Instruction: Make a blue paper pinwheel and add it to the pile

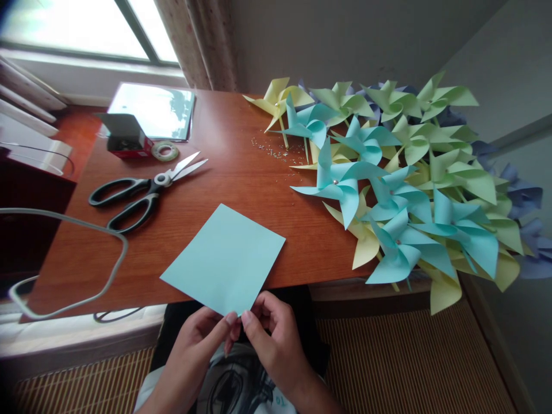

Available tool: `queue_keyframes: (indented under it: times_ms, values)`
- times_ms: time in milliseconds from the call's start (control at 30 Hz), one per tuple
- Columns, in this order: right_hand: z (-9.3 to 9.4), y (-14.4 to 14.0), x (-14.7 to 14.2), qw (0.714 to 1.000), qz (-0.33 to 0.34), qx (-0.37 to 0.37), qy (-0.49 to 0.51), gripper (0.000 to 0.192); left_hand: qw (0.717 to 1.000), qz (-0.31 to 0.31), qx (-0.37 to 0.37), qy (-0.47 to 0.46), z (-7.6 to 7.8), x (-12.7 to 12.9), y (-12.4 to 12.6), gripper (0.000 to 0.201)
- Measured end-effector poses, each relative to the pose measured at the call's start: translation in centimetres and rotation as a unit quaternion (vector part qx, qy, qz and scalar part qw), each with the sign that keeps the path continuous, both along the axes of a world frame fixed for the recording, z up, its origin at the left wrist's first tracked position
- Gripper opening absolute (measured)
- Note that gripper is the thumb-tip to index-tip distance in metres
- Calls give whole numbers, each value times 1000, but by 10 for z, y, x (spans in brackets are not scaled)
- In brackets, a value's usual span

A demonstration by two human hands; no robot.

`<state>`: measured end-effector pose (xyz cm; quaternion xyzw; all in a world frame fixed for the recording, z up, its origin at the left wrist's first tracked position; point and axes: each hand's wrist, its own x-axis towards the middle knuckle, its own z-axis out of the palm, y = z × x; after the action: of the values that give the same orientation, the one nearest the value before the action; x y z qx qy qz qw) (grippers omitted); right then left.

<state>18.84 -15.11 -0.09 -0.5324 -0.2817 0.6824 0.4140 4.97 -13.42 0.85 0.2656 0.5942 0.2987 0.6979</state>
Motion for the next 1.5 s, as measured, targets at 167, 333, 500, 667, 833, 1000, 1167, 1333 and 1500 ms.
queue_keyframes:
  times_ms: [167,333,500,667,833,1000,1167,1333,1500]
  values:
    - [-4,-1,-5,1000,-10,8,-15,22,998,-32,33,48,-3,-1,0,32]
    - [-11,-3,-6,1000,-11,13,-23,18,991,-42,96,82,-6,-3,-4,31]
    - [-10,-4,-7,999,-23,-3,-33,17,990,-42,114,77,-5,-2,-5,31]
    - [-7,-2,-10,999,-23,4,-35,20,994,-32,87,51,-2,-1,-3,32]
    - [-10,-7,-9,994,-21,31,-101,21,998,-18,32,47,-4,-3,-4,35]
    - [-8,-10,5,914,26,262,-310,4,998,-17,23,50,-5,-4,-3,35]
    - [-3,2,9,861,89,364,-345,10,999,-4,12,40,-3,-4,-1,33]
    - [-2,8,11,846,130,368,-363,11,998,-13,28,55,-1,-4,-1,32]
    - [-1,11,17,806,178,393,-404,13,998,-19,35,58,-1,-7,-1,34]
